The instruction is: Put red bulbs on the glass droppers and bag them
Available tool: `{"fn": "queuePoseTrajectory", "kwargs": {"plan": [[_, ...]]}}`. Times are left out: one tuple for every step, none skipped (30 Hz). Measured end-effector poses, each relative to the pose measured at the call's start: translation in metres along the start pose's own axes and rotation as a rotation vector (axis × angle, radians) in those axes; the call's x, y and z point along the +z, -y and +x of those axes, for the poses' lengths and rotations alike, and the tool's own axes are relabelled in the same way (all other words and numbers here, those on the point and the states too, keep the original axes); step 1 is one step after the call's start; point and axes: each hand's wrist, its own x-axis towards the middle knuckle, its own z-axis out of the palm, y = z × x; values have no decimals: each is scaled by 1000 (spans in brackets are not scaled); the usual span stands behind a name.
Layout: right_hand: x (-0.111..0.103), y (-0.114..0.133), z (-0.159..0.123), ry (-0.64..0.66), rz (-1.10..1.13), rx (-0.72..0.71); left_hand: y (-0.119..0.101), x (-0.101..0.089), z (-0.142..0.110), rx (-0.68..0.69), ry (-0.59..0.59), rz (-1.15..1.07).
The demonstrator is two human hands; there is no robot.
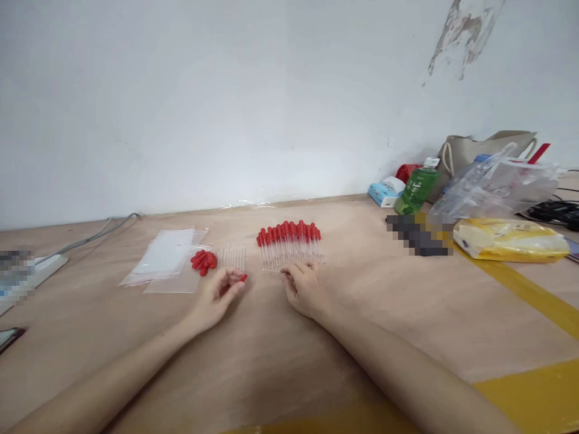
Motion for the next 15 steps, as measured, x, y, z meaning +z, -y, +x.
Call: {"fn": "queuePoseTrajectory", "kwargs": {"plan": [[-1,1,0,10,-2,-16,-2,5,-10,-9,21,-31],[-2,2,0,19,-8,-29,-3,9,-16,-8,51,-26],[-2,3,0,24,-14,-41,-5,11,-20,8,84,-12],[-3,3,0,34,-17,-52,-6,11,-21,26,106,9],[-3,4,0,42,-18,-60,-7,11,-20,46,120,27],[-3,4,0,51,-16,-70,-8,11,-19,61,125,37],[-4,5,0,57,-13,-81,-8,10,-17,69,120,41],[-5,5,-1,62,-11,-95,-8,9,-16,70,113,43],[-5,6,-1,68,-14,-111,-8,9,-16,70,106,43],[-5,7,-1,73,-18,-126,-8,9,-16,69,105,44],[-6,7,-1,76,-23,-137,-8,9,-16,69,104,44],[-6,8,-1,82,-24,-148,-8,9,-17,70,104,41],[-6,8,-1,88,-22,-158,-8,9,-17,70,105,36],[-6,8,-1,96,-18,-168,-9,9,-18,67,109,31],[-5,8,-1,108,-16,-181,-10,9,-18,62,116,28]]}}
